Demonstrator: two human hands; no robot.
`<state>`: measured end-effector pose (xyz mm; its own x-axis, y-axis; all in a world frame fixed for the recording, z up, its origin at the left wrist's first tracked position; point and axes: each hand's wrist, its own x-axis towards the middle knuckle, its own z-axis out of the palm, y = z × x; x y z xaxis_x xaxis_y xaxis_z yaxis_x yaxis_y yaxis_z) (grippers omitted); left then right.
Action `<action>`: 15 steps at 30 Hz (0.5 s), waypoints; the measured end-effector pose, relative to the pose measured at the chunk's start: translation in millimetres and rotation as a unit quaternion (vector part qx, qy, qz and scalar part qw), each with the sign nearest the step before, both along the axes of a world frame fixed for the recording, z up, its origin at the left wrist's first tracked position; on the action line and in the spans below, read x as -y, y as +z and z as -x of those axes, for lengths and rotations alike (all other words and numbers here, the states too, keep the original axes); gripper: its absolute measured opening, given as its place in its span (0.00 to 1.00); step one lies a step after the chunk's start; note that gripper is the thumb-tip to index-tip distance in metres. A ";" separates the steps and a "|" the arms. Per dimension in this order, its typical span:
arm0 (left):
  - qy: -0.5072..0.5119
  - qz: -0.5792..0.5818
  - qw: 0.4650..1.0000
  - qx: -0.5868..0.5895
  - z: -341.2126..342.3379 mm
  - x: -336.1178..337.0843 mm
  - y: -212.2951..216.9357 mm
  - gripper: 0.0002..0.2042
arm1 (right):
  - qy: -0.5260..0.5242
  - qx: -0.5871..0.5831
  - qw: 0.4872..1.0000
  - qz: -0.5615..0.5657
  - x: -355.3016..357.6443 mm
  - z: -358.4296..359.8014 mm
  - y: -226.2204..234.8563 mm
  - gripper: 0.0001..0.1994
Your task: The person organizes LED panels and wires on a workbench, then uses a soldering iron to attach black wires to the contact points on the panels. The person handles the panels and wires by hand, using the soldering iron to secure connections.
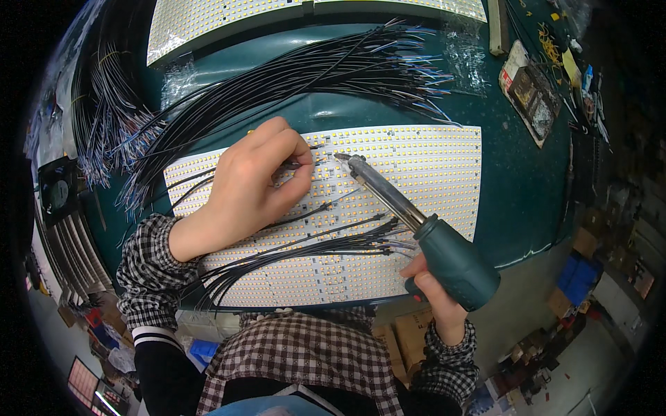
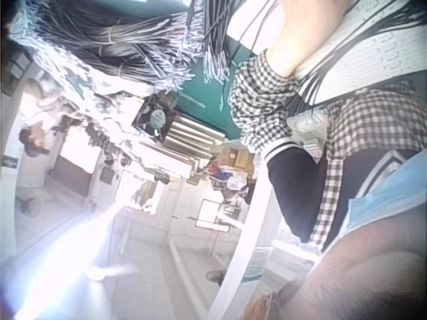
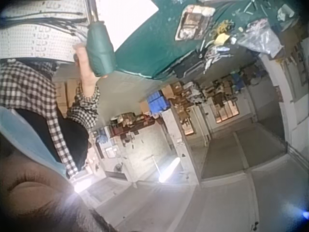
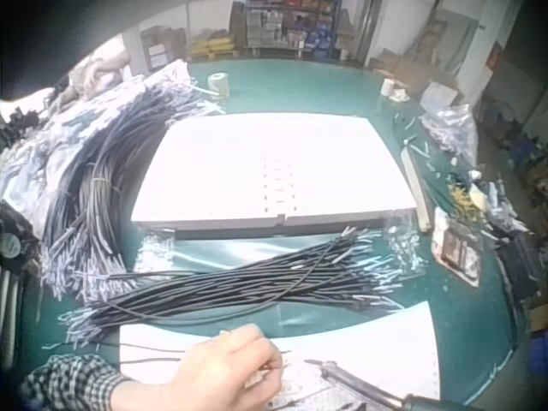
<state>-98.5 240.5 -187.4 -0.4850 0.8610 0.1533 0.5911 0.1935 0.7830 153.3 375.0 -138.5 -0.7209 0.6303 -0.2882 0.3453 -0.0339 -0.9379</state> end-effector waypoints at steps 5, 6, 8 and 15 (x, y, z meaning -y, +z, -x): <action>-0.002 0.011 1.000 0.004 -0.8 -0.2 2.6 0.06 | -0.005 -0.005 1.000 -0.003 -1.0 -2.8 0.2 0.31; -0.002 0.011 1.000 0.000 -0.9 -0.1 2.3 0.06 | -0.009 -0.012 1.000 -0.004 -0.5 -0.5 1.0 0.31; -0.003 0.019 1.000 -0.004 -2.2 0.7 3.4 0.06 | -0.022 -0.021 1.000 -0.003 0.5 -0.2 1.1 0.31; -0.060 0.024 0.991 -0.120 -15.3 27.8 26.0 0.12 | -0.059 -0.049 0.997 -0.017 0.0 -2.3 5.7 0.29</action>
